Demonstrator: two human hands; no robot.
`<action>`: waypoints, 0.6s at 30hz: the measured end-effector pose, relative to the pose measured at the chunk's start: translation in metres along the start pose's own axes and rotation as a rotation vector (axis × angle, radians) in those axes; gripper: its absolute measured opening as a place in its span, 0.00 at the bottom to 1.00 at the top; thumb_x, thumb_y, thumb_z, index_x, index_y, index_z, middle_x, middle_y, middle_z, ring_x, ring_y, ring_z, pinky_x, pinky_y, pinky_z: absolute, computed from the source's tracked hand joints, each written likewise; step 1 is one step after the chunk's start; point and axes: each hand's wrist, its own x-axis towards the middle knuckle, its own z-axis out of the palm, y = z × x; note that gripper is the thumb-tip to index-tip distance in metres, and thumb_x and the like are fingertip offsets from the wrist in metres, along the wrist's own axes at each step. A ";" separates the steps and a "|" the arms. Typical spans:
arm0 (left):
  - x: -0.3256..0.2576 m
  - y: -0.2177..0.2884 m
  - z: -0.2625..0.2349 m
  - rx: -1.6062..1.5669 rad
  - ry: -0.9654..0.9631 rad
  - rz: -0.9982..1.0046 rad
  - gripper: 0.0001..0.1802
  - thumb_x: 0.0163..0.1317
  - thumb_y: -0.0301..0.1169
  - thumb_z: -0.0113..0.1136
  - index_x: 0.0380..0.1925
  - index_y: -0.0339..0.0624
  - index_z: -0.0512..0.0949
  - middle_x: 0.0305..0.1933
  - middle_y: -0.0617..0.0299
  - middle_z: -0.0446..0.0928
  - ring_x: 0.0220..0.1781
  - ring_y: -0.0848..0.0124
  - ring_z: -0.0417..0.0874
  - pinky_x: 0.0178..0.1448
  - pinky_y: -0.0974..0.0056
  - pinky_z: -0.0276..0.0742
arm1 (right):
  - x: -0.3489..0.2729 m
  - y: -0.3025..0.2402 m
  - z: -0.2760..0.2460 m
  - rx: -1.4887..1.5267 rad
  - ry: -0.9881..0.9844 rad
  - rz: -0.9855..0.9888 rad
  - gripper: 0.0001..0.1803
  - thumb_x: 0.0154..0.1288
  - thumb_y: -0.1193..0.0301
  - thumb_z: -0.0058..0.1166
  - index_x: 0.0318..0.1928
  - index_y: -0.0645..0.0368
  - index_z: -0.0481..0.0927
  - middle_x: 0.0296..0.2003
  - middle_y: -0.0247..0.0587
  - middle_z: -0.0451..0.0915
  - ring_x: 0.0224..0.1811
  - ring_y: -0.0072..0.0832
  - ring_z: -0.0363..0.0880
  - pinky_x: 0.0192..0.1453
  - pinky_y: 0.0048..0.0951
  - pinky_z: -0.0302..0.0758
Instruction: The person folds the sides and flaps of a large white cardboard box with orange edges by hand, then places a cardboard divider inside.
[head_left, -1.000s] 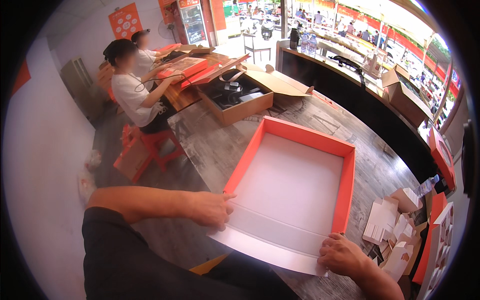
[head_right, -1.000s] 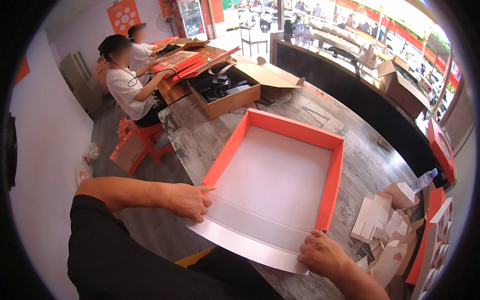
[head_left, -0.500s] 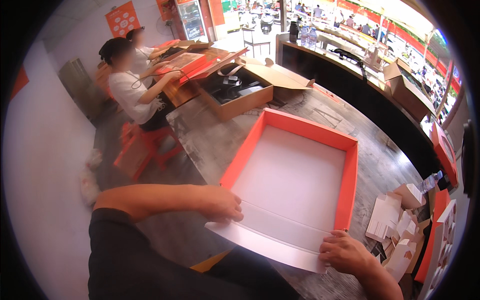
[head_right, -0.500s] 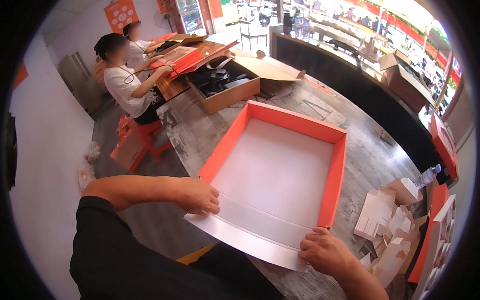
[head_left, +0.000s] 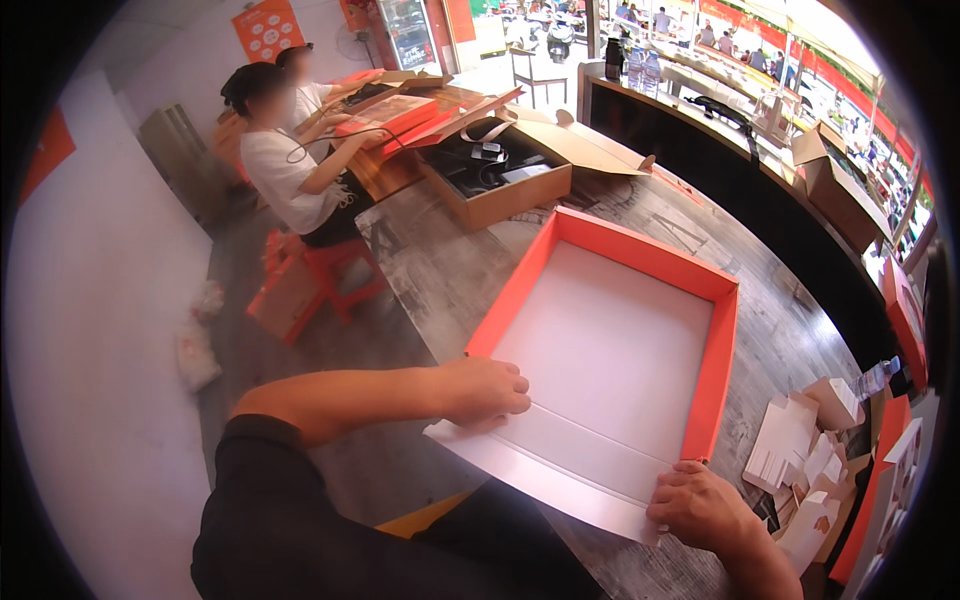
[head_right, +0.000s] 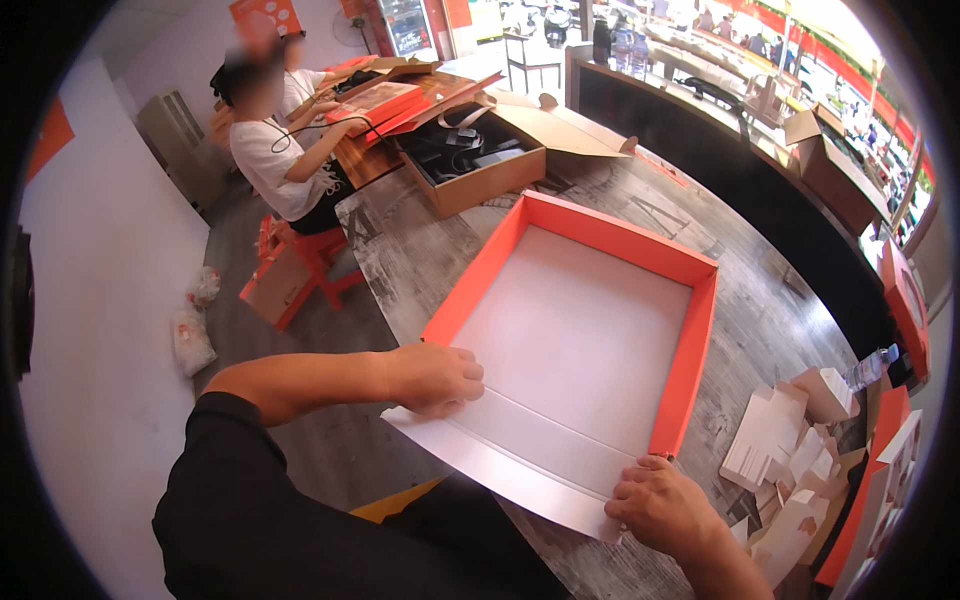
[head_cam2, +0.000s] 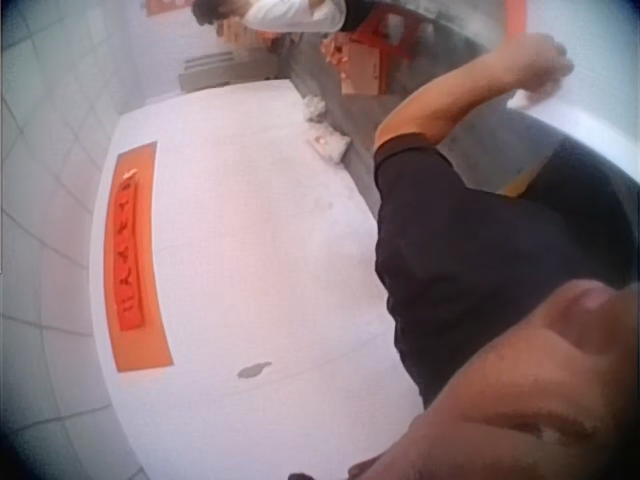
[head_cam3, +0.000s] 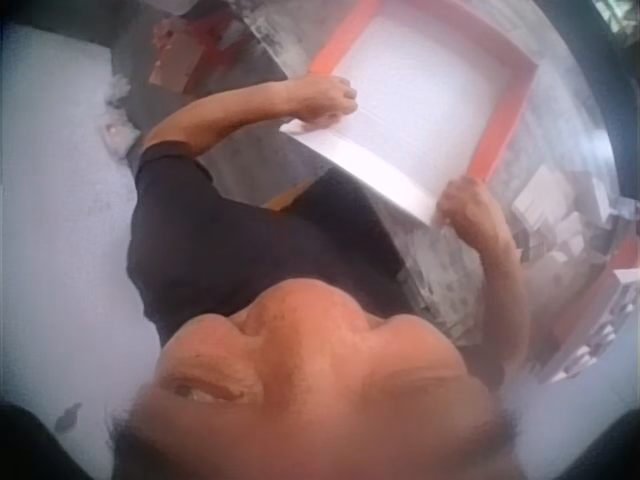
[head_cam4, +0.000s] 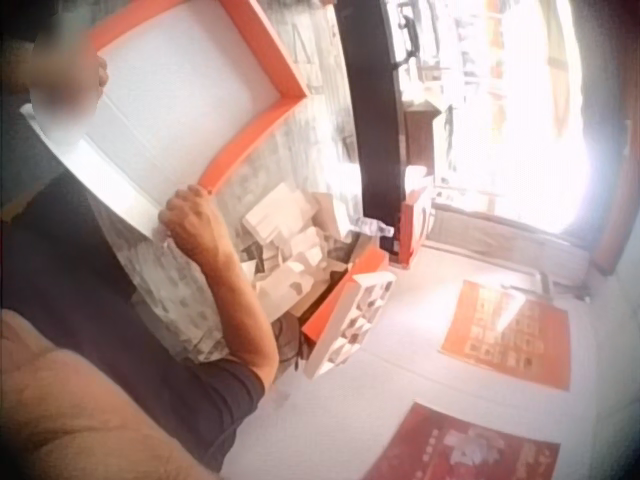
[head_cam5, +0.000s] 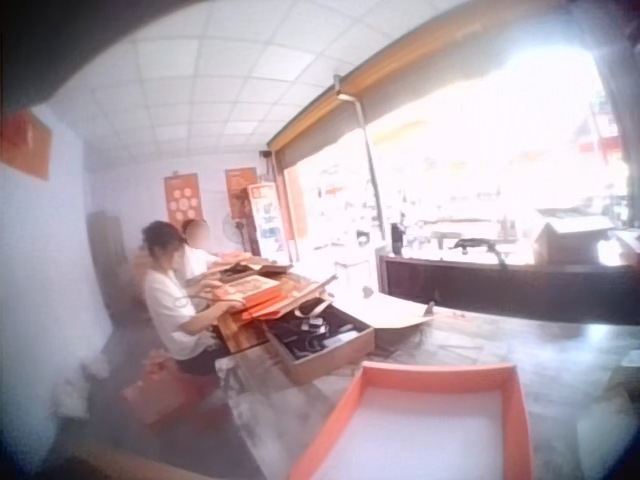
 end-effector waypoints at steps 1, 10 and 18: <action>0.003 0.000 0.002 -0.003 -0.004 -0.052 0.08 0.62 0.32 0.66 0.37 0.44 0.78 0.39 0.57 0.80 0.46 0.54 0.84 0.47 0.50 0.82 | 0.000 0.001 0.000 0.010 0.012 -0.003 0.05 0.54 0.70 0.61 0.25 0.45 0.78 0.28 0.25 0.79 0.44 0.28 0.81 0.63 0.38 0.75; 0.022 0.007 0.002 -0.189 0.310 -0.299 0.27 0.56 0.25 0.73 0.57 0.39 0.76 0.41 0.52 0.81 0.45 0.51 0.86 0.52 0.51 0.83 | -0.005 -0.001 -0.005 0.059 0.031 0.031 0.06 0.53 0.70 0.61 0.24 0.46 0.77 0.27 0.27 0.77 0.44 0.29 0.81 0.62 0.39 0.75; 0.011 -0.013 0.028 0.244 0.668 -0.217 0.44 0.45 0.39 0.85 0.63 0.47 0.74 0.44 0.58 0.80 0.50 0.56 0.85 0.71 0.39 0.74 | -0.008 0.003 0.000 0.118 0.114 0.003 0.07 0.51 0.71 0.61 0.23 0.47 0.76 0.26 0.26 0.76 0.42 0.30 0.80 0.55 0.36 0.75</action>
